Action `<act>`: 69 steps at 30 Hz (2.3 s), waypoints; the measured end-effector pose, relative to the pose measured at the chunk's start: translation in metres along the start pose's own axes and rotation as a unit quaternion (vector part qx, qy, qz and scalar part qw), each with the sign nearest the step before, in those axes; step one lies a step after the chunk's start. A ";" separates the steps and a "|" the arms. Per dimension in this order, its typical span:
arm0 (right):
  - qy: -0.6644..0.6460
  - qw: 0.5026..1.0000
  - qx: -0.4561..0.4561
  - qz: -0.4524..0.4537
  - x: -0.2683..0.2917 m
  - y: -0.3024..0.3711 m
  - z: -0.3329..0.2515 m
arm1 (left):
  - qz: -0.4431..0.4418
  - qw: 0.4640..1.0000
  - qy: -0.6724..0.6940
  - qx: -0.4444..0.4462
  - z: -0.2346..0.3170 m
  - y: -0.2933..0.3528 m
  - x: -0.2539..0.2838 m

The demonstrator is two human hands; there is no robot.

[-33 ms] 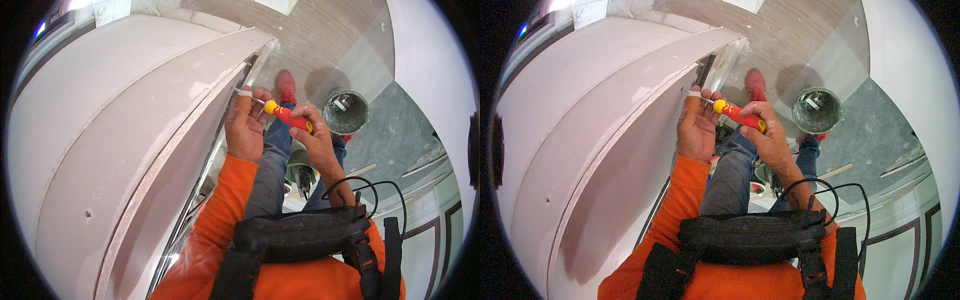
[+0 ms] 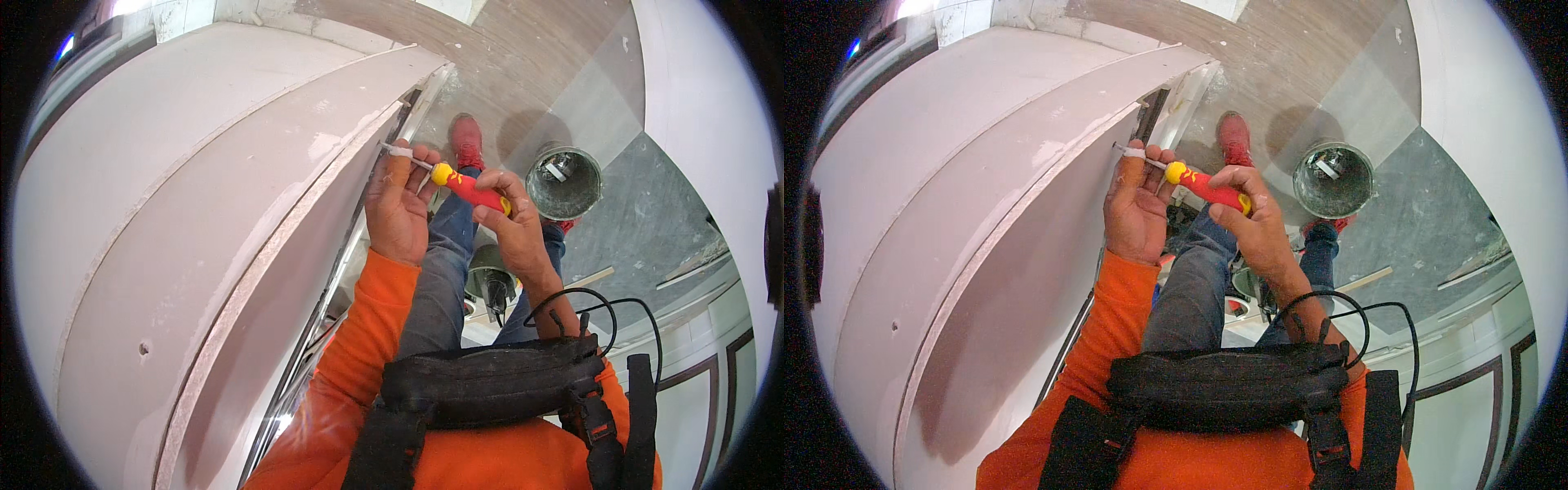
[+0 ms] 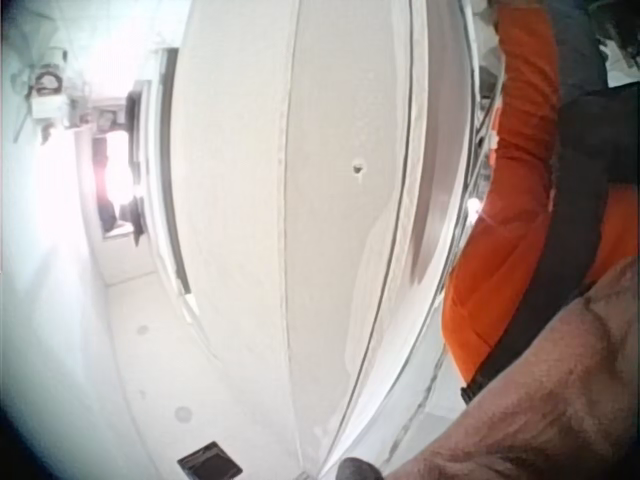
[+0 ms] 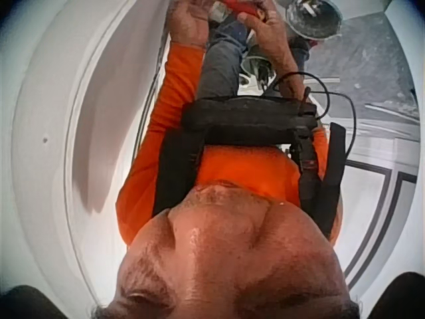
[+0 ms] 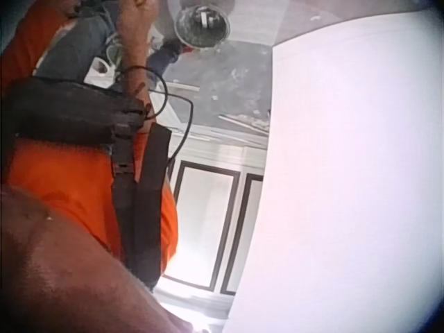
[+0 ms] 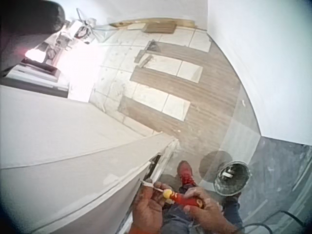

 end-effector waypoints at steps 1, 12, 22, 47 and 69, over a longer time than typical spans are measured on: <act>-0.025 0.999 -0.042 0.015 0.001 0.004 0.003 | 0.009 1.000 0.003 0.003 -0.002 0.000 0.000; 0.174 0.979 0.081 0.062 -0.005 0.002 -0.010 | 0.045 0.997 -0.065 -0.016 0.004 0.000 0.006; -0.078 0.993 -0.081 -0.039 -0.024 0.005 -0.009 | 0.034 0.992 -0.119 -0.025 0.011 0.006 0.006; 0.033 0.995 0.010 -0.097 -0.107 -0.024 -0.020 | 0.262 0.933 -0.091 0.228 -0.116 0.170 0.143; 0.077 0.989 -0.119 -0.045 -0.016 0.046 0.020 | -0.029 0.989 -0.143 -0.022 -0.022 0.025 -0.006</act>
Point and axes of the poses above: each hand's wrist, its own y-axis away from the middle knuckle, its own x-axis out of the back of the hand, z = x × y, the point moved 6 cm from there along -y, towards the middle knuckle, and after that the axes turned 12 degrees about -x, right-handed, at the moved point
